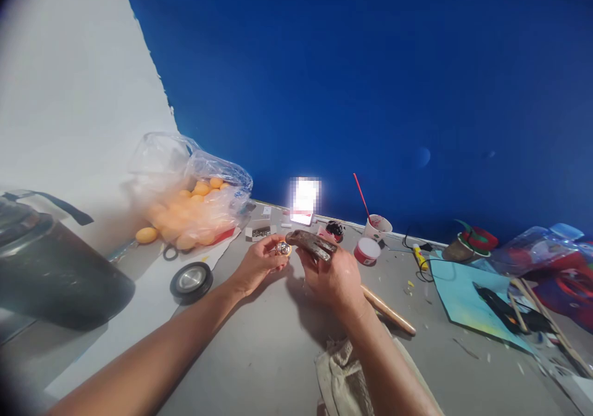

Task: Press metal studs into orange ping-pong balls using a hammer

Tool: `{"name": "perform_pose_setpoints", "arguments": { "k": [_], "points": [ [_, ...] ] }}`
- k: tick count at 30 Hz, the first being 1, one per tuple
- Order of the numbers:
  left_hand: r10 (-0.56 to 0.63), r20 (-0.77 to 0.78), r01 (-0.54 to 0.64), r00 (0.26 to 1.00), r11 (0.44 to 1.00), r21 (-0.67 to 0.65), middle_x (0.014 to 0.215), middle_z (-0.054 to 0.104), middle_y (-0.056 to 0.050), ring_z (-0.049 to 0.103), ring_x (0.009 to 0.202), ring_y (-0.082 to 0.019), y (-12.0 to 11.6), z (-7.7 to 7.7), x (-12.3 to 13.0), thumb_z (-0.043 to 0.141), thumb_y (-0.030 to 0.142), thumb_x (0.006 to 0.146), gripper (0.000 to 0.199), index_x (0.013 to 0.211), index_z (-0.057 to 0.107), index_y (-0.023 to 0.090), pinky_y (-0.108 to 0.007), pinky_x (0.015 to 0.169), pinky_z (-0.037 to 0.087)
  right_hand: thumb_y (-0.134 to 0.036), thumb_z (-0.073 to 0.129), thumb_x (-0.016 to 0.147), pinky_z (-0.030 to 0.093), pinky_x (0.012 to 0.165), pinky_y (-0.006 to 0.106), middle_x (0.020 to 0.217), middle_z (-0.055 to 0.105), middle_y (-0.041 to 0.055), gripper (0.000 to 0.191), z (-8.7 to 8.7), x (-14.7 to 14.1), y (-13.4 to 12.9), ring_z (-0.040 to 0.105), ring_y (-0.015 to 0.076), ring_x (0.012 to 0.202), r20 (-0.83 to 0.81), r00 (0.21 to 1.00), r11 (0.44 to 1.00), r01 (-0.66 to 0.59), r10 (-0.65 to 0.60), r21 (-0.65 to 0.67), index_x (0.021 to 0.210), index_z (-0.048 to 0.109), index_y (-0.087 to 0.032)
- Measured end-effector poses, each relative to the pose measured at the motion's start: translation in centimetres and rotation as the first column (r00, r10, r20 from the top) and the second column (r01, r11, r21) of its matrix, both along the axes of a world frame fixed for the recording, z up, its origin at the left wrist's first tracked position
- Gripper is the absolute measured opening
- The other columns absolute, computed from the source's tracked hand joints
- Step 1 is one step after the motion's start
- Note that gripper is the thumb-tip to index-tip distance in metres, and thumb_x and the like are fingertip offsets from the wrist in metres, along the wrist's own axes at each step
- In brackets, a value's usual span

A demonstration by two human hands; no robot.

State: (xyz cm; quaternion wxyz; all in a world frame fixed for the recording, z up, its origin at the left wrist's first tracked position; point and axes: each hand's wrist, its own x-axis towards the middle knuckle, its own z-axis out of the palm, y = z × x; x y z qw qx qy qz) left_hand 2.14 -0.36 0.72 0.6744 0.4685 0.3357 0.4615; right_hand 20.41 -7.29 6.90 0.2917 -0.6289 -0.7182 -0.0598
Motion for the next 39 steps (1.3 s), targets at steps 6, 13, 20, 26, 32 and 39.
{"name": "perform_pose_setpoints", "arguments": {
  "k": [6, 13, 20, 26, 32, 39],
  "points": [
    [0.038, -0.014, -0.037, 0.999, 0.998, 0.042, 0.084, 0.068, -0.001, 0.055, 0.068, -0.011, 0.1, 0.0, 0.0, 0.084, 0.015, 0.061, 0.047, 0.107, 0.077, 0.016, -0.025, 0.064, 0.045, -0.042, 0.063, 0.095, 0.052, 0.068, 0.032, 0.098, 0.082, 0.0075, 0.028, -0.8, -0.2, 0.2, 0.076, 0.0261, 0.082, -0.017, 0.995, 0.988, 0.094, -0.097, -0.125, 0.113, 0.078, -0.027],
    [0.176, 0.150, -0.166, 0.973, 0.983, -0.076, 0.097, 0.071, -0.004, 0.066, 0.079, -0.014, 1.3, -1.0, -0.1, 0.087, 0.025, 0.068, 0.052, 0.119, 0.075, 0.018, -0.022, 0.063, 0.048, -0.030, 0.066, 0.091, 0.041, 0.065, 0.028, 0.096, 0.078, 0.0054, 0.014, -1.3, -0.5, 0.5, 0.073, 0.0229, 0.082, -0.008, 0.996, 0.943, 0.083, -0.090, -0.321, 0.102, 0.073, -0.025],
    [0.144, 0.296, -0.085, 0.944, 0.976, -0.202, 0.091, 0.070, -0.003, 0.066, 0.069, -0.011, 1.7, -1.1, -0.5, 0.094, 0.026, 0.067, 0.051, 0.113, 0.073, 0.018, -0.020, 0.058, 0.049, -0.026, 0.061, 0.095, 0.035, 0.065, 0.030, 0.110, 0.072, 0.0091, 0.016, -2.5, -2.0, 1.3, 0.072, 0.0246, 0.090, 0.196, 0.979, 0.861, 0.149, -0.059, -0.486, 0.107, 0.070, -0.021],
    [0.084, 0.361, 0.019, 0.929, 0.962, -0.272, 0.085, 0.066, -0.003, 0.063, 0.064, -0.012, 1.6, -0.9, -0.8, 0.083, 0.028, 0.081, 0.040, 0.118, 0.071, 0.017, -0.022, 0.054, 0.049, -0.024, 0.068, 0.088, 0.037, 0.069, 0.030, 0.110, 0.073, 0.0084, 0.015, -3.1, -1.4, 1.6, 0.071, 0.0245, 0.096, 0.155, 0.988, 0.839, 0.100, -0.019, -0.535, 0.102, 0.070, -0.020],
    [0.037, 0.374, 0.090, 0.927, 0.945, -0.316, 0.083, 0.066, -0.004, 0.060, 0.060, -0.012, 1.6, -1.1, -0.8, 0.075, 0.029, 0.086, 0.033, 0.117, 0.069, 0.018, -0.023, 0.052, 0.045, -0.025, 0.070, 0.085, 0.040, 0.074, 0.031, 0.105, 0.074, 0.0101, 0.015, -3.2, -1.2, 1.7, 0.070, 0.0272, 0.100, 0.188, 0.982, 0.849, 0.089, 0.012, -0.521, 0.098, 0.071, -0.019],
    [0.012, 0.283, 0.049, 0.959, 0.977, -0.208, 0.078, 0.068, -0.005, 0.054, 0.055, -0.009, 0.9, -0.8, -0.1, 0.086, 0.043, 0.078, 0.043, 0.105, 0.072, 0.013, -0.021, 0.051, 0.041, -0.016, 0.059, 0.089, 0.045, 0.077, 0.031, 0.110, 0.073, 0.0084, 0.029, -2.1, -1.0, 1.1, 0.070, 0.0238, 0.098, 0.020, 0.999, 0.906, -0.022, 0.033, -0.424, 0.114, 0.071, -0.022]
  ]
}}
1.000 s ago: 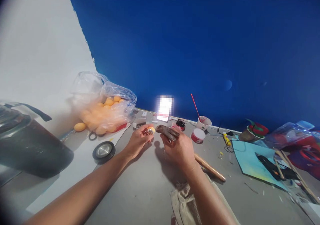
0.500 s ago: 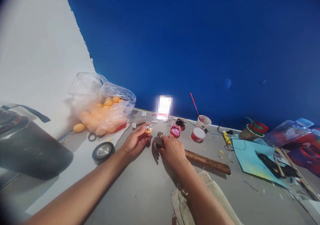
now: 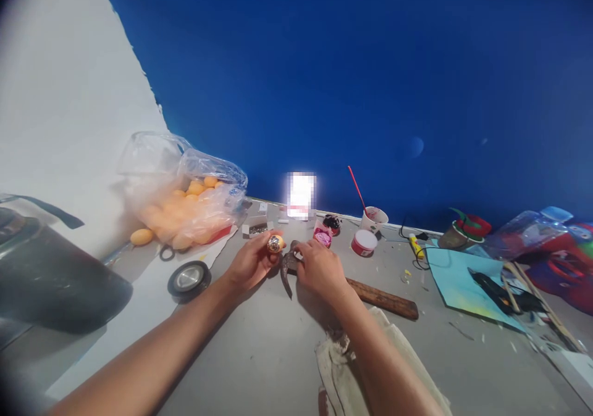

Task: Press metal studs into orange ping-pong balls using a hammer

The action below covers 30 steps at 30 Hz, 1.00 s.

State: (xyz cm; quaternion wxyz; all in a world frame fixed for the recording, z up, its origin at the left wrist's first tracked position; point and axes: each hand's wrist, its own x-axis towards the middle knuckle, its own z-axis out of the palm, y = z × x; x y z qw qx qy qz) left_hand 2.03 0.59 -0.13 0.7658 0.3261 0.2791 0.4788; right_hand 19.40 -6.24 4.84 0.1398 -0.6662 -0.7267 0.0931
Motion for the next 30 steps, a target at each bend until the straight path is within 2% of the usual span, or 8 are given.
{"name": "perform_pose_setpoints", "arguments": {
  "k": [2, 4, 7, 12, 17, 21, 25, 30],
  "points": [
    [0.007, -0.046, -0.004, 0.999, 0.998, 0.065, 0.075, 0.067, -0.002, 0.053, 0.055, -0.009, -0.6, 0.3, 0.3, 0.089, 0.048, 0.074, 0.047, 0.102, 0.070, 0.014, -0.020, 0.049, 0.039, -0.020, 0.065, 0.089, 0.049, 0.081, 0.030, 0.118, 0.071, 0.0066, 0.041, -0.1, -0.2, 0.0, 0.068, 0.0211, 0.098, -0.183, 0.982, 0.993, -0.017, 0.039, 0.119, 0.130, 0.065, -0.025],
    [-0.002, -0.099, 0.015, 0.995, 0.992, 0.126, 0.073, 0.065, 0.000, 0.052, 0.054, -0.009, -1.2, 0.7, 0.7, 0.090, 0.052, 0.073, 0.050, 0.100, 0.069, 0.016, -0.020, 0.048, 0.035, -0.023, 0.074, 0.085, 0.051, 0.087, 0.031, 0.121, 0.069, 0.0052, 0.050, -0.5, -0.5, 0.0, 0.066, 0.0207, 0.104, -0.308, 0.942, 0.972, -0.064, 0.132, 0.224, 0.134, 0.063, -0.027],
    [-0.004, -0.146, 0.032, 0.989, 0.981, 0.190, 0.071, 0.062, 0.001, 0.050, 0.053, -0.008, -1.7, 1.0, 1.0, 0.086, 0.059, 0.074, 0.052, 0.096, 0.069, 0.015, -0.020, 0.047, 0.035, -0.015, 0.075, 0.082, 0.052, 0.093, 0.032, 0.117, 0.070, 0.0039, 0.046, -1.2, -1.0, 0.4, 0.064, 0.0216, 0.112, -0.398, 0.890, 0.947, -0.099, 0.221, 0.305, 0.126, 0.069, -0.029],
    [0.037, -0.176, 0.005, 0.984, 0.973, 0.231, 0.069, 0.063, 0.000, 0.053, 0.052, -0.011, -2.1, 1.1, 1.0, 0.076, 0.067, 0.082, 0.055, 0.100, 0.070, 0.015, -0.023, 0.048, 0.043, -0.012, 0.075, 0.080, 0.055, 0.080, 0.028, 0.111, 0.072, 0.0045, 0.037, -1.6, -1.3, 0.9, 0.065, 0.0209, 0.104, -0.560, 0.802, 0.947, -0.024, 0.210, 0.321, 0.115, 0.071, -0.024],
    [0.020, -0.203, 0.028, 0.979, 0.973, 0.229, 0.076, 0.069, -0.002, 0.057, 0.052, -0.012, -2.5, 1.1, 0.9, 0.078, 0.053, 0.082, 0.042, 0.105, 0.070, 0.018, -0.023, 0.048, 0.044, -0.011, 0.064, 0.087, 0.054, 0.081, 0.028, 0.111, 0.071, 0.0053, 0.031, -2.0, -1.2, 0.9, 0.063, 0.0207, 0.106, -0.586, 0.772, 0.931, -0.018, 0.245, 0.366, 0.114, 0.072, -0.024],
    [0.026, -0.210, 0.017, 0.977, 0.980, 0.197, 0.086, 0.072, -0.004, 0.063, 0.063, -0.013, -2.6, 1.0, 0.9, 0.080, 0.041, 0.079, 0.034, 0.102, 0.070, 0.018, -0.022, 0.055, 0.048, -0.008, 0.063, 0.084, 0.055, 0.087, 0.031, 0.112, 0.068, 0.0063, 0.040, -2.8, -1.0, 1.2, 0.062, 0.0216, 0.109, -0.584, 0.765, 0.930, -0.051, 0.271, 0.365, 0.118, 0.074, -0.025],
    [0.024, -0.208, 0.017, 0.978, 0.981, 0.193, 0.083, 0.071, -0.003, 0.063, 0.063, -0.013, -2.6, 1.0, 1.0, 0.079, 0.038, 0.080, 0.032, 0.102, 0.070, 0.018, -0.022, 0.055, 0.047, -0.004, 0.062, 0.083, 0.055, 0.086, 0.033, 0.110, 0.066, 0.0064, 0.049, -3.4, -0.8, 1.7, 0.063, 0.0221, 0.106, -0.596, 0.741, 0.923, -0.082, 0.309, 0.376, 0.123, 0.075, -0.029],
    [0.058, -0.226, -0.011, 0.972, 0.979, 0.203, 0.084, 0.073, -0.003, 0.067, 0.070, -0.016, -2.6, 1.3, 1.0, 0.080, 0.035, 0.078, 0.031, 0.101, 0.068, 0.018, -0.022, 0.059, 0.048, -0.009, 0.070, 0.080, 0.054, 0.090, 0.037, 0.112, 0.068, 0.0052, 0.047, -3.5, -0.6, 2.0, 0.063, 0.0229, 0.106, -0.609, 0.725, 0.928, -0.113, 0.322, 0.356, 0.124, 0.072, -0.027]
  ]
}}
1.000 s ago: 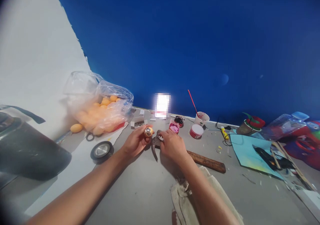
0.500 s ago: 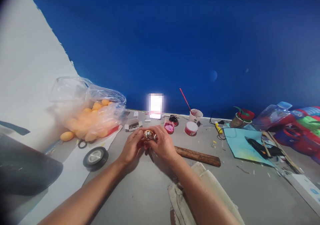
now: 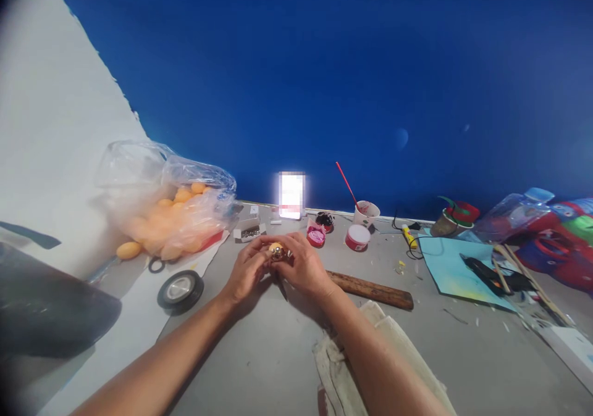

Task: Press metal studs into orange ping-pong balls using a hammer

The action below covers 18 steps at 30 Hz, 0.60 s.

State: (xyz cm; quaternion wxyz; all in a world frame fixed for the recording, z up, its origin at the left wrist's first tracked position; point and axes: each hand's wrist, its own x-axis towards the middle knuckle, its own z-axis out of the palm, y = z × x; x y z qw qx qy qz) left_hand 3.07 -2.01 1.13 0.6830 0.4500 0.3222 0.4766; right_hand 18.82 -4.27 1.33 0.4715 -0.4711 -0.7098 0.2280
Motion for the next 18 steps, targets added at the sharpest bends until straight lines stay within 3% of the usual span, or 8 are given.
{"name": "perform_pose_setpoints", "arguments": {
  "k": [6, 12, 16, 18],
  "points": [
    [-0.014, 0.000, 0.014, 1.000, 1.000, -0.011, 0.091, 0.078, -0.006, 0.071, 0.073, -0.019, 0.21, 0.19, -0.39, 0.082, 0.034, 0.076, 0.040, 0.109, 0.067, 0.019, -0.026, 0.064, 0.052, -0.022, 0.078, 0.077, 0.056, 0.081, 0.035, 0.108, 0.072, 0.0052, 0.033, 0.00, 0.22, 0.06, 0.066, 0.0214, 0.096, -0.128, 0.989, 0.991, 0.052, -0.067, -0.123, 0.108, 0.068, -0.020],
    [-0.063, 0.051, 0.062, 0.997, 0.998, 0.020, 0.090, 0.078, -0.007, 0.072, 0.075, -0.019, 0.37, -0.04, -0.43, 0.080, 0.046, 0.084, 0.044, 0.115, 0.067, 0.017, -0.028, 0.068, 0.054, -0.012, 0.068, 0.079, 0.053, 0.096, 0.042, 0.122, 0.073, 0.0074, 0.044, 0.41, 0.26, -0.15, 0.065, 0.0253, 0.112, 0.010, 0.999, 0.999, -0.039, 0.038, 0.034, 0.122, 0.069, -0.024],
    [-0.102, 0.154, 0.103, 0.983, 0.995, 0.001, 0.095, 0.079, -0.008, 0.074, 0.083, -0.021, 0.76, -0.28, -0.27, 0.087, 0.043, 0.079, 0.052, 0.119, 0.065, 0.018, -0.030, 0.077, 0.056, -0.018, 0.077, 0.076, 0.052, 0.093, 0.045, 0.115, 0.073, 0.0086, 0.040, 0.13, -0.07, -0.13, 0.064, 0.0287, 0.107, 0.082, 0.982, 0.985, 0.168, -0.170, 0.031, 0.114, 0.068, -0.023],
    [-0.111, 0.169, 0.118, 0.979, 0.992, -0.033, 0.097, 0.078, -0.009, 0.074, 0.085, -0.021, 0.90, -0.43, -0.31, 0.086, 0.046, 0.079, 0.055, 0.122, 0.065, 0.018, -0.030, 0.077, 0.055, -0.021, 0.079, 0.077, 0.051, 0.093, 0.045, 0.112, 0.073, 0.0078, 0.031, 0.09, -0.16, -0.14, 0.064, 0.0286, 0.106, 0.116, 0.972, 0.978, 0.196, -0.203, 0.071, 0.105, 0.067, -0.023]
  ]
}}
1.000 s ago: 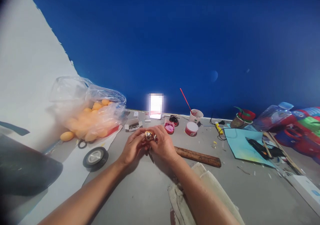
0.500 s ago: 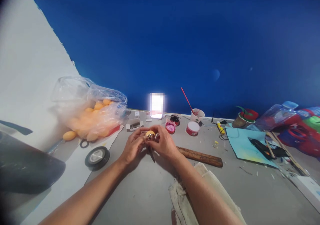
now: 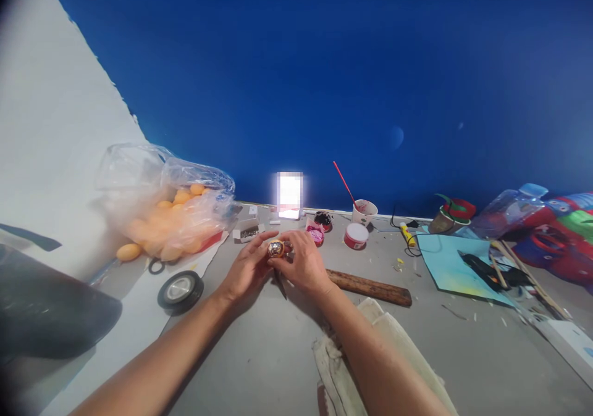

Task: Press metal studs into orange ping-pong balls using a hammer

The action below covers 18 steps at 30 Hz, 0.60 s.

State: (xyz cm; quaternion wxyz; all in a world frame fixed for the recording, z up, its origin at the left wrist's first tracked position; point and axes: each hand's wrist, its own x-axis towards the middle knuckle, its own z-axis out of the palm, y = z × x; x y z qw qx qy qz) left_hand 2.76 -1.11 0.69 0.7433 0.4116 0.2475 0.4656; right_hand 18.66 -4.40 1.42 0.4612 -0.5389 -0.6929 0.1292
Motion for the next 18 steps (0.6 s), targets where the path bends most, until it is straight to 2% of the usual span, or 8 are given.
{"name": "perform_pose_setpoints", "arguments": {
  "k": [2, 6, 8, 12, 18],
  "points": [
    [0.005, -0.020, -0.005, 1.000, 1.000, 0.006, 0.098, 0.078, -0.009, 0.073, 0.084, -0.020, 0.00, -0.16, -0.07, 0.084, 0.049, 0.081, 0.055, 0.123, 0.065, 0.019, -0.030, 0.076, 0.055, -0.019, 0.077, 0.080, 0.050, 0.094, 0.043, 0.113, 0.073, 0.0068, 0.026, 0.04, -0.04, -0.05, 0.064, 0.0274, 0.106, 0.023, 1.000, 0.998, -0.013, 0.012, 0.059, 0.104, 0.066, -0.024],
    [0.072, -0.114, -0.056, 0.991, 0.988, 0.144, 0.097, 0.076, -0.007, 0.070, 0.083, -0.017, -0.36, -0.31, 0.02, 0.080, 0.049, 0.086, 0.044, 0.116, 0.070, 0.018, -0.026, 0.074, 0.053, -0.015, 0.068, 0.084, 0.050, 0.089, 0.040, 0.109, 0.072, 0.0076, 0.024, -0.07, -0.06, -0.17, 0.063, 0.0274, 0.101, 0.093, 0.996, 0.990, 0.007, -0.020, 0.140, 0.106, 0.063, -0.023],
    [0.077, -0.138, -0.052, 0.987, 0.983, 0.177, 0.095, 0.075, -0.006, 0.069, 0.083, -0.016, -0.53, -0.29, 0.17, 0.083, 0.045, 0.084, 0.040, 0.110, 0.071, 0.018, -0.025, 0.073, 0.052, -0.012, 0.064, 0.085, 0.049, 0.089, 0.041, 0.107, 0.071, 0.0086, 0.024, -0.25, -0.03, -0.16, 0.061, 0.0278, 0.100, 0.147, 0.989, 0.986, 0.008, -0.033, 0.165, 0.106, 0.063, -0.022],
    [0.062, -0.131, -0.045, 0.989, 0.991, 0.126, 0.089, 0.075, -0.005, 0.068, 0.077, -0.016, -0.62, -0.20, 0.35, 0.087, 0.044, 0.079, 0.039, 0.102, 0.071, 0.018, -0.025, 0.070, 0.051, -0.013, 0.063, 0.088, 0.049, 0.088, 0.040, 0.105, 0.069, 0.0086, 0.023, -0.34, 0.03, -0.19, 0.060, 0.0280, 0.099, 0.189, 0.981, 0.986, -0.003, -0.030, 0.167, 0.108, 0.063, -0.022],
    [0.095, -0.137, -0.081, 0.986, 0.991, 0.106, 0.089, 0.075, -0.007, 0.070, 0.079, -0.019, -0.86, 0.02, 0.28, 0.074, 0.052, 0.089, 0.037, 0.099, 0.071, 0.016, -0.026, 0.069, 0.052, -0.019, 0.072, 0.088, 0.049, 0.089, 0.040, 0.105, 0.070, 0.0072, 0.025, 0.13, -0.04, -0.51, 0.061, 0.0274, 0.101, 0.117, 0.993, 0.993, -0.032, 0.018, 0.113, 0.113, 0.065, -0.022]
  ]
}}
